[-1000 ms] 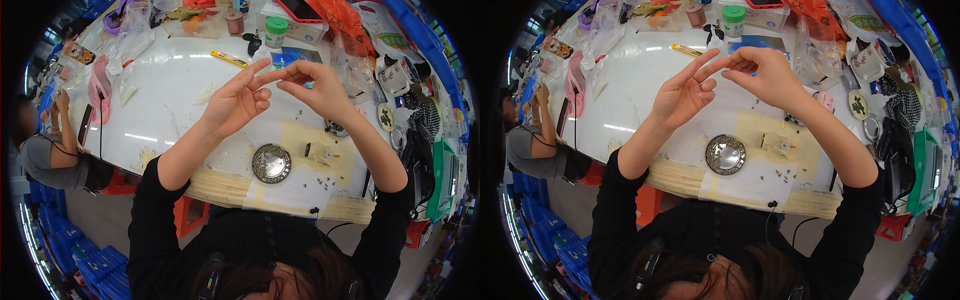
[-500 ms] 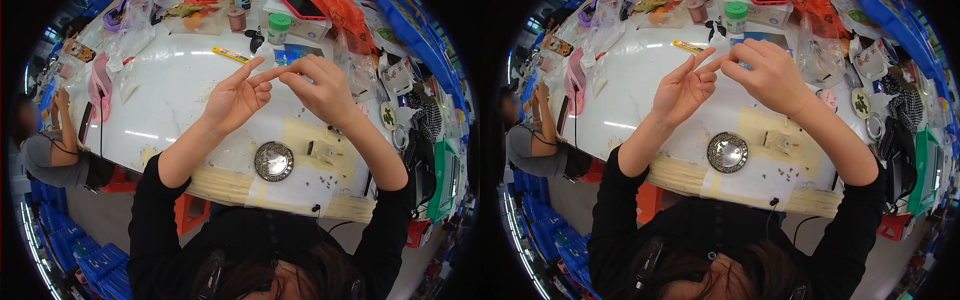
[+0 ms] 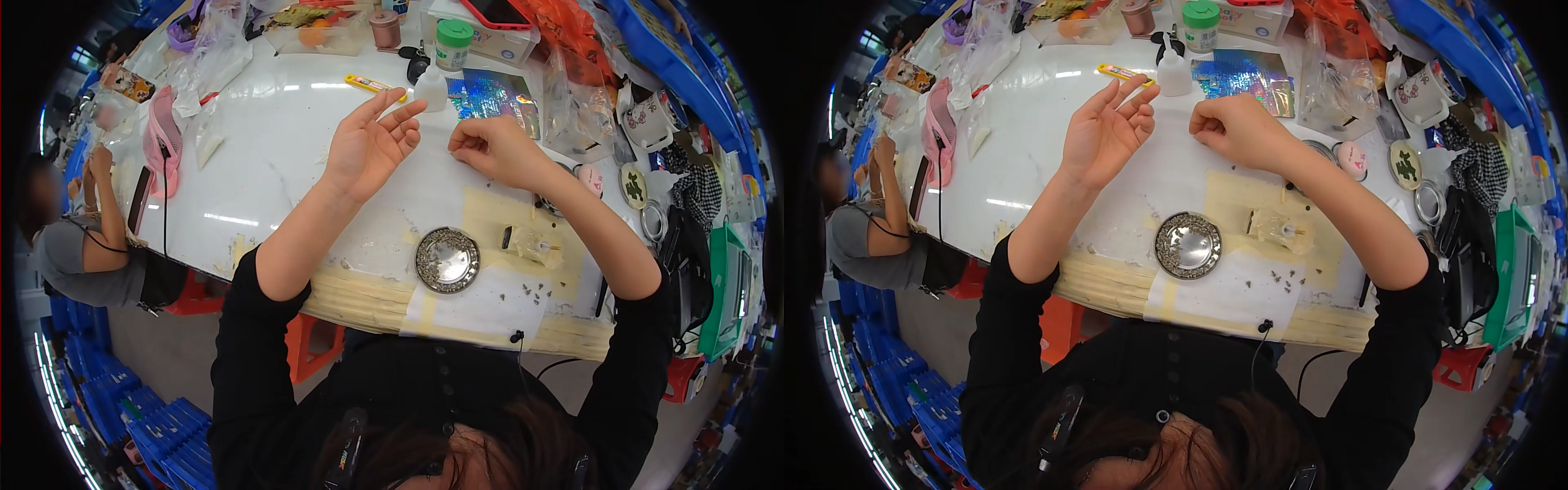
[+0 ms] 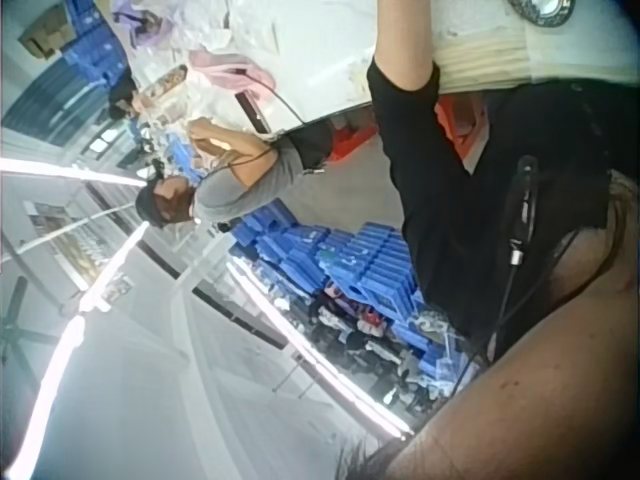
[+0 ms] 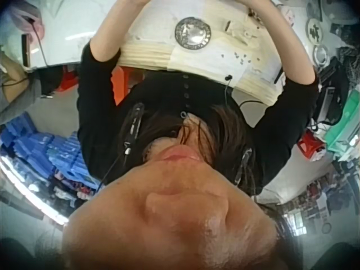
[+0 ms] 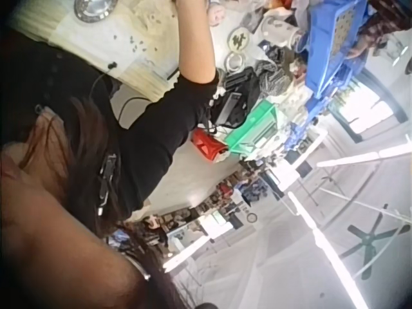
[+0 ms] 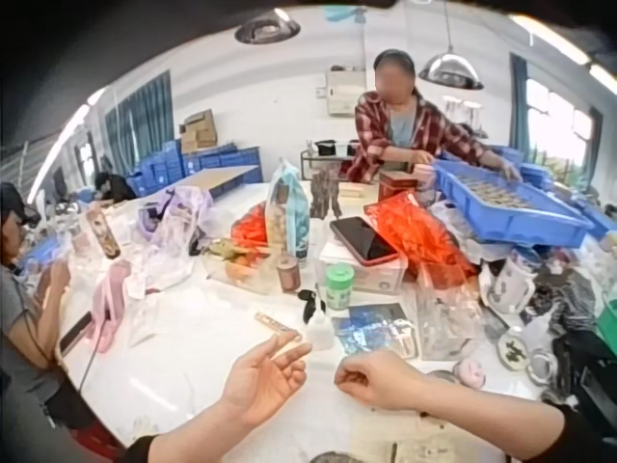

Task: Assemble small plastic toy components and apply decorative holographic stickers.

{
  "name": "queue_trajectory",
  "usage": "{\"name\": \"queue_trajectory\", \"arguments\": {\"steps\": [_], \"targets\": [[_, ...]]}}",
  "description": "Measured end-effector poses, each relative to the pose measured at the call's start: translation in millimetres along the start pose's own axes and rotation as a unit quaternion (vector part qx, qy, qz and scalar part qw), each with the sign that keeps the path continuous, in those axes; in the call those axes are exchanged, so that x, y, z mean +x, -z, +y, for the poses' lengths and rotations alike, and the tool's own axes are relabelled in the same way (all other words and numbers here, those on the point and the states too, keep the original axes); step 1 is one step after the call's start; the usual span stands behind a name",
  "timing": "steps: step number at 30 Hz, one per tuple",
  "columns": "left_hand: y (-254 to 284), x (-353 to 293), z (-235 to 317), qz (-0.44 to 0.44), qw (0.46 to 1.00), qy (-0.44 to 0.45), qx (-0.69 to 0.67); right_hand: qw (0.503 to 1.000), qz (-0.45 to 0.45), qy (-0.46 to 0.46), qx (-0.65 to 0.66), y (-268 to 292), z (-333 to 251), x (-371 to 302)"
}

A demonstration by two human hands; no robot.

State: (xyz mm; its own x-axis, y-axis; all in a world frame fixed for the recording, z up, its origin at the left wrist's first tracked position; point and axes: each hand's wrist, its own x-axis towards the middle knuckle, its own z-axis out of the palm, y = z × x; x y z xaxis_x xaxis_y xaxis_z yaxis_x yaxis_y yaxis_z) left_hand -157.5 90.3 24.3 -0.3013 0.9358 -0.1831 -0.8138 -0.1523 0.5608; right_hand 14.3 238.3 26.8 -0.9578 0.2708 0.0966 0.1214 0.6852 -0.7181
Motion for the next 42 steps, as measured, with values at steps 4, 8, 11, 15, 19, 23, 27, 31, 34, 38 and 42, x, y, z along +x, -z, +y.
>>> {"name": "queue_trajectory", "arguments": {"steps": [4, 8, 11, 15, 19, 23, 27, 31, 34, 38, 42], "targets": [[1, 2, 2, 0.013, 1.000, -0.005, 0.020, 0.976, 0.021, 0.085, -0.199, 2, -1, 7], [0, 0, 3, 0.022, 0.999, -0.006, 0.030, 0.935, 0.013, 0.143, -0.325, 0, 0, 10], [0, 1, 3, 0.016, 0.999, -0.005, 0.033, 0.935, 0.025, 0.130, -0.330, -3, 2, 10], [-1, -1, 4, 0.017, 0.999, -0.008, 0.038, 0.951, 0.083, 0.105, -0.279, -1, 9, 10], [-2, 0, 4, 0.015, 0.999, -0.011, 0.040, 0.979, 0.095, 0.058, -0.169, 5, 8, 11], [1, 0, 5, 0.006, 0.999, -0.017, 0.042, 0.988, 0.106, 0.023, -0.109, 18, -2, 11], [2, 1, 7, 0.015, 0.998, -0.033, 0.054, 0.989, 0.136, -0.001, -0.063, 42, -13, -7], [3, 1, 5, 0.029, 0.997, -0.046, 0.047, 0.984, 0.148, -0.038, -0.093, 65, -23, -43], [4, -1, 7, 0.040, 0.997, -0.060, 0.041, 0.978, 0.182, -0.023, -0.094, 73, -22, -65], [4, 2, 13, 0.031, 0.995, -0.085, 0.045, 0.912, 0.177, 0.078, -0.361, 67, -18, -74], [-4, 2, 21, 0.029, 0.991, -0.101, 0.076, 0.845, 0.116, 0.124, -0.507, 49, 4, -59]]}}
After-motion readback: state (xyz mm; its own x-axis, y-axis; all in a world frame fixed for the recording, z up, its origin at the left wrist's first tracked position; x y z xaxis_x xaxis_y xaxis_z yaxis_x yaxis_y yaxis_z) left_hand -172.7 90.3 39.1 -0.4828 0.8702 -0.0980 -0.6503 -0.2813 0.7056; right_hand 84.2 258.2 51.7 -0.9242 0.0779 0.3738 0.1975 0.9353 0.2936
